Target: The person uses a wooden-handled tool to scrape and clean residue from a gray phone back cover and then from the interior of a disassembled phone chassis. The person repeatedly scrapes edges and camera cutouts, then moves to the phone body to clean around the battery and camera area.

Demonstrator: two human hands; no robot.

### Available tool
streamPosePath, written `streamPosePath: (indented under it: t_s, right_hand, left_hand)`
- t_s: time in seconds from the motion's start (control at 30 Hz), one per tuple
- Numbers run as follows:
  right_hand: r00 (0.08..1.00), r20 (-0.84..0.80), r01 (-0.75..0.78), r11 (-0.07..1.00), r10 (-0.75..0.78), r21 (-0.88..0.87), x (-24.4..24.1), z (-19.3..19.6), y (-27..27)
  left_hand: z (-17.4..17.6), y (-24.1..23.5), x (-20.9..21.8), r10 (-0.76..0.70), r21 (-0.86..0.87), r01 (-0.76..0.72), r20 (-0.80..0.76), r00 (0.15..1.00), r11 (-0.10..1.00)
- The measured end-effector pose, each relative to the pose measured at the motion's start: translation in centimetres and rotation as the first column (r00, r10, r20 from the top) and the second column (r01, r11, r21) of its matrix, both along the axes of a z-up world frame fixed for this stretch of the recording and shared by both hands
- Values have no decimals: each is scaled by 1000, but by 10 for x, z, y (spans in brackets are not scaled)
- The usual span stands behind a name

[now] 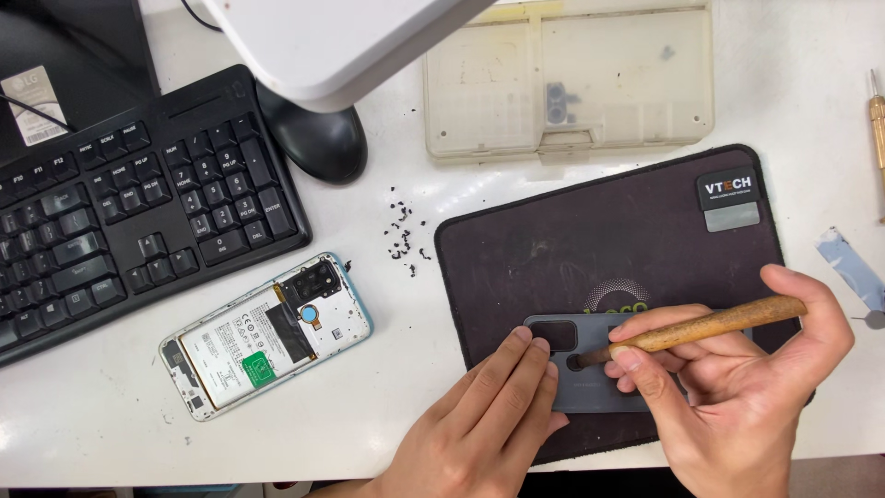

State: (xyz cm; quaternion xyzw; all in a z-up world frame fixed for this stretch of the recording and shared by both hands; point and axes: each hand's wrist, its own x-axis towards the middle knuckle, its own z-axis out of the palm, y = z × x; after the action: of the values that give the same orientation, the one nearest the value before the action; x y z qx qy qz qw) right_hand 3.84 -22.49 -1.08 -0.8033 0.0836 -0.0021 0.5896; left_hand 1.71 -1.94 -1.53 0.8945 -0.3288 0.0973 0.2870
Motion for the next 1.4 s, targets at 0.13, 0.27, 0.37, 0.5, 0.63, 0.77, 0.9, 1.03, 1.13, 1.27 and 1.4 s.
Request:
streamPosePath:
  t_s: [0.13,0.27,0.37,0.5,0.63,0.77,0.9,1.03,1.13,1.27,1.4]
  right_hand:
    - [998,-10,66,998,-66,-4,0,2,0]
    - [999,-10,42,999,-42,-11,0,1,-1]
    - [1000,-27,6,1000,-6,-8,1,0,-2]
    - [999,-12,46,999,-46,13,3,1,-5]
    - [1000,-3,-1,1000,1,-5,2,0,-4]
    - [1000,2,23,1000,-23,-11,2,1,-4]
    - [999,5,-34,999,34,-29,4,0,-5]
    - [1000,-7,19,1000,-19,-2,2,2,-2]
    - [1000,-20,20,1000,-20,4,0,2,-2]
    - [999,-2,38,999,-38,21,1,2,1]
    - [999,-11,36,999,-36,-7,0,3,0]
  left_hand:
    - [-1,1,0,1,-6,-1,4,1000,1000]
    - [-2,0,0,-2,-4,2,-8,1000,1000]
    - [-1,0,0,-6,-1,6,3,1000,1000]
    - [0,0,1,-2,1,2,6,1000,1000]
    - [-2,0,-1,-4,0,4,-4,1000,1000]
    - [-2,-2,-1,1,-3,-1,-28,1000,1000]
    - [-4,-1,-2,1,-12,-1,-22,1000,1000]
    - [-3,0,-1,-2,-6,2,-7,1000,1000]
    - [-2,-1,-2,0,-10,0,-15,1000,1000]
    - [1,1,1,-12,9,12,12,1000,1000]
    - [0,1,1,-20,10,20,16,1000,1000]
